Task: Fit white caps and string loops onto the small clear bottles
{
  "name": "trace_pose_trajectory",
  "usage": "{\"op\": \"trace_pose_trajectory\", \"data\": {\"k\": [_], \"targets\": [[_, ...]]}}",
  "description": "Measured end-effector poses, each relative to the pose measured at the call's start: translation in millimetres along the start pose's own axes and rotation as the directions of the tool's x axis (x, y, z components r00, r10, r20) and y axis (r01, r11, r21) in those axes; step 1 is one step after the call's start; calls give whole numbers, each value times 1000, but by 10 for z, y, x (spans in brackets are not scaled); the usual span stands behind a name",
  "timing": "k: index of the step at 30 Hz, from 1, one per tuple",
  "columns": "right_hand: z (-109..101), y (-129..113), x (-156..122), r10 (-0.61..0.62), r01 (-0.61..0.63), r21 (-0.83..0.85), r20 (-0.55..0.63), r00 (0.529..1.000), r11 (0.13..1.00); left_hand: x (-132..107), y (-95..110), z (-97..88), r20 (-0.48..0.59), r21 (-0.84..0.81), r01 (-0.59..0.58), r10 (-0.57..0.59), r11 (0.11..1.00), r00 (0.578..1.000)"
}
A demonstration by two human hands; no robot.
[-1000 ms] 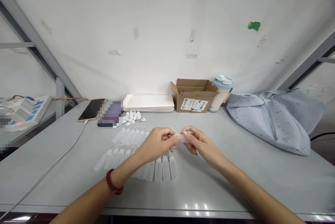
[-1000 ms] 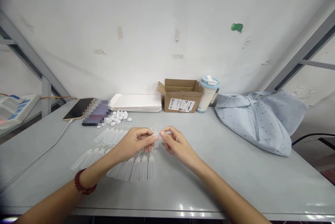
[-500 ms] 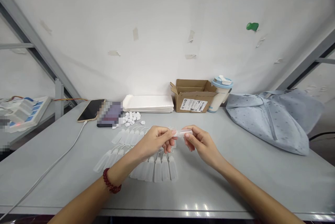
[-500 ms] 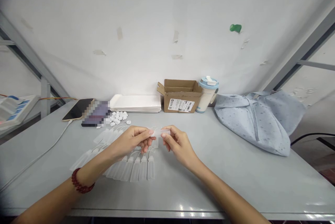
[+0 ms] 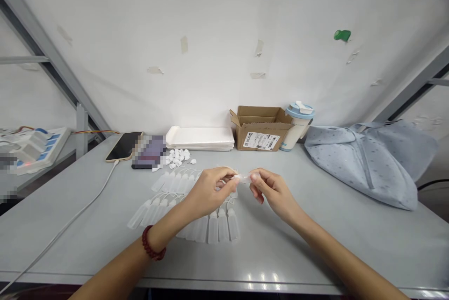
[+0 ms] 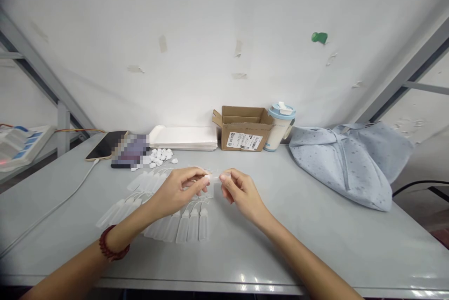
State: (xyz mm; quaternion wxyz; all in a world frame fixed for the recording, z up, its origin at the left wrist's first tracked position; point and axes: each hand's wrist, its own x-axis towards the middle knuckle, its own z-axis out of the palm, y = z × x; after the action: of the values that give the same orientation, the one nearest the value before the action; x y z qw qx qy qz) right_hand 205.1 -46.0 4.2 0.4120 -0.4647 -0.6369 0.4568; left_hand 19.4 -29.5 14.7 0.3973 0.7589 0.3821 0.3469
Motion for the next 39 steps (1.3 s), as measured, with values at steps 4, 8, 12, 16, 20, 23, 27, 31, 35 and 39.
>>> {"op": "trace_pose_trajectory", "data": {"k": [4,8,12,16,20,23,27,31,35,39], "targets": [[-11,-26,-8,-34,34,39,0,999,999,19,32,-12,153,-173,172,-146,970,977],[-20,-31,-18,-55,55,64,10,998,996,29,22,-5,185,-257,243,-199,935,962],[-21,-20,-20,-40,39,51,11,999,998,20,28,-2,181,-245,229,-187,942,965],[-21,0,-18,-32,32,26,4,999,999,0,41,8,114,-97,173,-161,980,980],[-23,16,-14,-21,21,22,-8,1000,1000,-14,52,25,32,115,28,-32,993,999],[-23,17,-11,-14,15,28,-17,1000,999,-14,36,29,13,269,-133,135,954,991],[-18,18,-4,5,-4,59,-18,1000,998,-9,-42,42,24,412,-312,332,856,943],[-7,49,16,43,-41,129,-15,999,991,7,-120,69,60,439,-341,351,832,934],[-45,110,76,49,-43,126,-43,998,991,64,-159,-6,80,448,-230,218,864,973],[-217,202,206,55,-39,88,-181,982,995,146,-305,-269,-34,606,-45,83,794,996]]}}
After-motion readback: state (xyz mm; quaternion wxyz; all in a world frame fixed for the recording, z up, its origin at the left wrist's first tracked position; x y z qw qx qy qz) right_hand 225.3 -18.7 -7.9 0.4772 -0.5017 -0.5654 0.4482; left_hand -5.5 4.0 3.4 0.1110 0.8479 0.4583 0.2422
